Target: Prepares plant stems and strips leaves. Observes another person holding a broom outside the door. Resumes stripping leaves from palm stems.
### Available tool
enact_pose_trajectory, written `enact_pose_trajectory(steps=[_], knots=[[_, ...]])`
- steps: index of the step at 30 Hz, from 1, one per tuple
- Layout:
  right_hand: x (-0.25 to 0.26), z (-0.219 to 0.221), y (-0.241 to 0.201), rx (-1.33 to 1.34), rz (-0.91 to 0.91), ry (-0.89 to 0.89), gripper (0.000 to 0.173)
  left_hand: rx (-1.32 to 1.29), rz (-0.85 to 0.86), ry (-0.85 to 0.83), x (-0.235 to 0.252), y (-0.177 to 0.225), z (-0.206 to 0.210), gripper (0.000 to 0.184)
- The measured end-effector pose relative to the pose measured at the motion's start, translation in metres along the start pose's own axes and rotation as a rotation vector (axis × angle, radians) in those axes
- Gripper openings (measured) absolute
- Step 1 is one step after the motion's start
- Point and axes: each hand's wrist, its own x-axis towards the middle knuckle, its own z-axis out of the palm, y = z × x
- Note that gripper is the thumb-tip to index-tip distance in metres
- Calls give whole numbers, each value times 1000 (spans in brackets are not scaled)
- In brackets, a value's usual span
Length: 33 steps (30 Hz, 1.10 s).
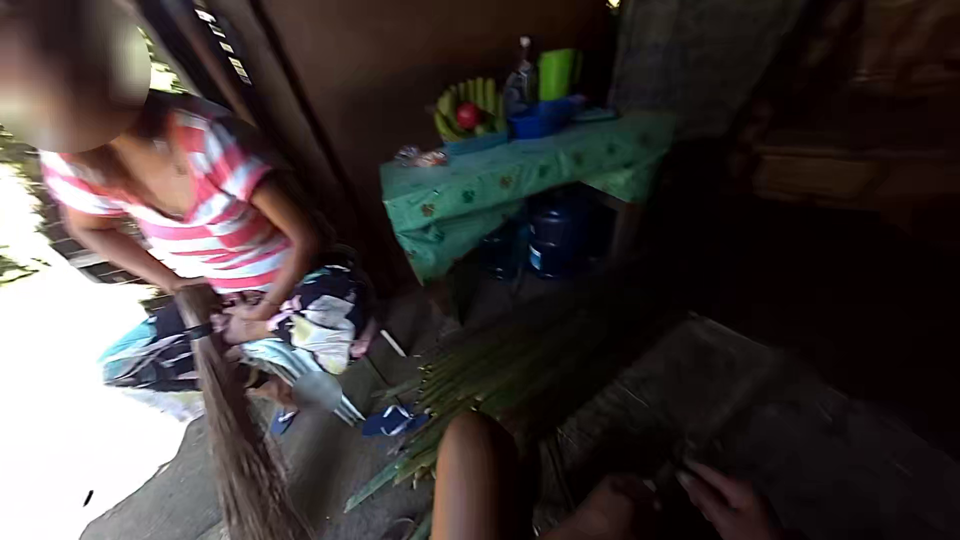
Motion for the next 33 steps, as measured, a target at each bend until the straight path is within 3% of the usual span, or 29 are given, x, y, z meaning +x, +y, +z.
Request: enact_pose_trajectory(steps=[4, 8, 10, 15, 17, 23, 26, 30, 33], knots=[[7, -5, -13, 24, 146, 135, 30, -109, -20, -88, -1, -2, -2, 27], [14, -15, -5, 76, 182, 243, 32, -86, -60, -113, -7, 1, 0, 26], [10, -19, -10, 138, 193, 171, 30, -94, -64, -107, -6, 2, 0, 27], [-17, 1, -46, 84, 146, -201, 33, -120, -7, -23, 4, 2, -3, 27], [-23, 9, -45, 36, 90, -226, 37, -104, 14, 5, 5, 2, -4, 28], [-14, 7, -25, -6, 32, -62, 36, -62, 29, -27, 1, 1, -3, 30], [-18, 8, -27, -62, -5, -82, 33, -75, 34, -18, 1, -1, -3, 28], [-19, 19, -17, -115, -171, 26, 33, -94, 18, -20, -1, -1, -3, 30], [-5, 5, -10, -116, -73, 119, 34, -90, -19, -66, -6, 2, -1, 31]])
